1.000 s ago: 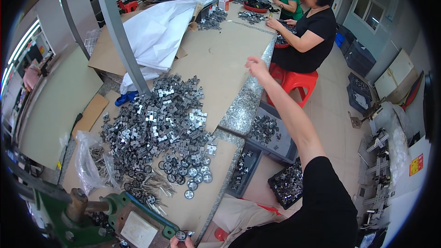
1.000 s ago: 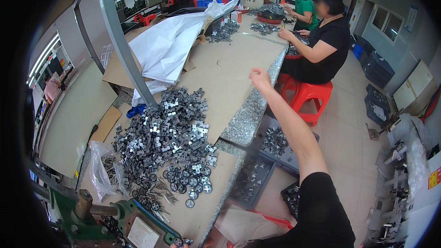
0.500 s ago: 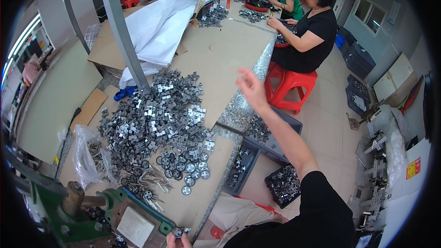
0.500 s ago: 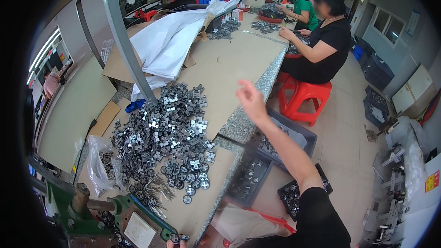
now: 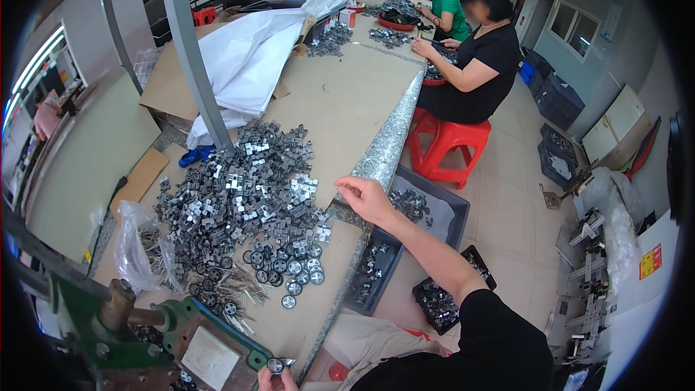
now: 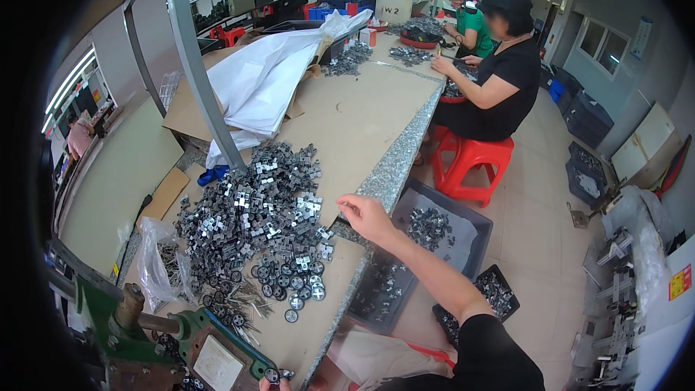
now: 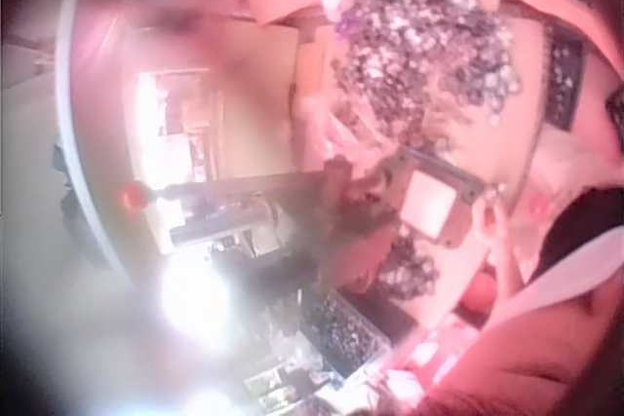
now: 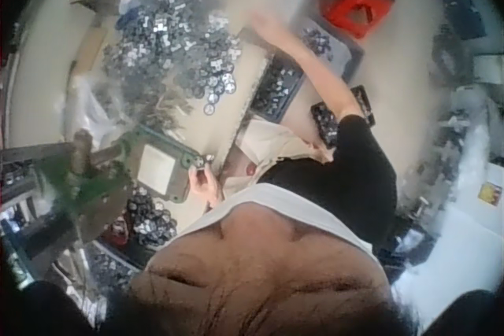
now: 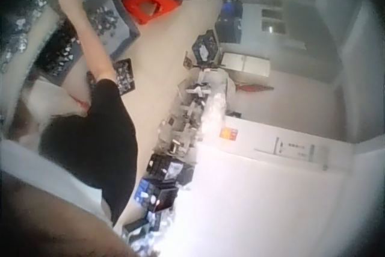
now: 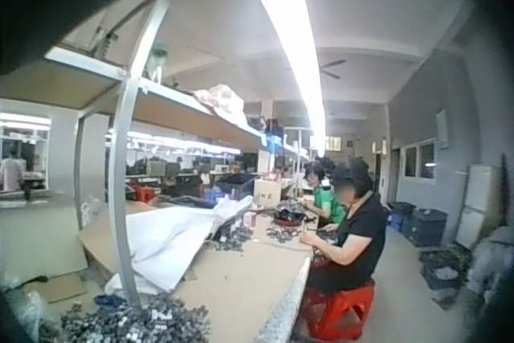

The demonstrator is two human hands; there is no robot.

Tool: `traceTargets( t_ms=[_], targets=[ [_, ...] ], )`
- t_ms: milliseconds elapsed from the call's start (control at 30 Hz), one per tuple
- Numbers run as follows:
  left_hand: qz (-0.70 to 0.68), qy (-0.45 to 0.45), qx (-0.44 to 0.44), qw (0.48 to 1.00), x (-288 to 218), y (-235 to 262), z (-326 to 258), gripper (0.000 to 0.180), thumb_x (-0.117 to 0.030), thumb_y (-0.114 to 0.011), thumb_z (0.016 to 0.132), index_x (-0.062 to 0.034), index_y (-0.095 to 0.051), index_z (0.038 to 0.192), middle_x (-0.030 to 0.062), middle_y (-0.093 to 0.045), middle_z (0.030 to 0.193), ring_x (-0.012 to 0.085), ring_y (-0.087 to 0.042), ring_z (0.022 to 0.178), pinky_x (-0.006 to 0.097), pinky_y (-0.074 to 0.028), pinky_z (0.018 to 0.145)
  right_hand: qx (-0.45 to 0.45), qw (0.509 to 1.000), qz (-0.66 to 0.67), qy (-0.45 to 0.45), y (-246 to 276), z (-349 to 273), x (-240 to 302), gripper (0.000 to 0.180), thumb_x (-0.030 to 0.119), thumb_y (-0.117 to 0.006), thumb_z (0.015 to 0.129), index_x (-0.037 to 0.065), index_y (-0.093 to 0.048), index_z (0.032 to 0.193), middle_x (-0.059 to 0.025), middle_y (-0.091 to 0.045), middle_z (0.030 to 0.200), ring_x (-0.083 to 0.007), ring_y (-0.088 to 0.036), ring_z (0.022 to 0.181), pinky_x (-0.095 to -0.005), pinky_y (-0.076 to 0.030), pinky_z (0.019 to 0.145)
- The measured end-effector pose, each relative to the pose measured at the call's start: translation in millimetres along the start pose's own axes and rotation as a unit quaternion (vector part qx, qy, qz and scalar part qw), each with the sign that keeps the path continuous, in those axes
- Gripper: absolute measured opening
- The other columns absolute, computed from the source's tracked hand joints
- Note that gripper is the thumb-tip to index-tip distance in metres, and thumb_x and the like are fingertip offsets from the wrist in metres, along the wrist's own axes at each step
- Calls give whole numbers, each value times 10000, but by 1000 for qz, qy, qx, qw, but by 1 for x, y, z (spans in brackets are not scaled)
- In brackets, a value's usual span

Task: The person assembles small metal components and plastic parts using a manual press.

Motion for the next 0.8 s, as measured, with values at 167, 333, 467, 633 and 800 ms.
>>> traceTargets(
  t_ms=[167,333,467,633,800],
  targets=[
    [-118,19,6,993,10,-1,-2,246,119,-542,787,37,-513,1017,136,-584,974,218,-582,880,335,-476,811,-35,995,90,-13,-16,-7,-27,139,71,-564,838,-2,-617,943,-39,-626,728,-49,-501,554,-210,-395,503],
    [-82,0,5,997,8,1,-2,242,110,-544,793,35,-511,1020,128,-590,957,202,-577,881,322,-470,805,-54,980,190,-35,-16,-6,-33,144,73,-553,863,-16,-605,964,8,-599,756,-30,-492,603,-187,-388,528],
    [-94,20,10,995,6,-1,1,237,95,-562,791,31,-511,1014,122,-593,951,188,-570,862,313,-462,793,-66,965,247,-56,-11,-4,-29,157,100,-560,870,-19,-604,961,11,-582,746,-33,-504,652,-180,-391,563],
    [-117,9,16,993,9,-3,-1,235,90,-559,793,15,-516,1011,124,-598,956,189,-567,853,316,-462,787,-69,976,194,-66,-6,-7,-27,176,137,-574,866,-20,-616,933,13,-585,719,-46,-518,643,-192,-413,578],
    [-103,19,-10,994,-4,-1,-10,233,79,-560,781,3,-514,997,118,-577,954,185,-568,844,291,-480,739,-70,976,194,-76,-26,-7,-35,174,149,-575,866,-9,-620,921,15,-590,714,-50,-525,642,-188,-421,588]
  ],
)
Point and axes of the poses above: each hand's wrist, its own z-axis towards the middle knuckle, its own y-axis out of the back of the hand, x = y × z, the point moved 2 cm from there along z, towards the middle knuckle
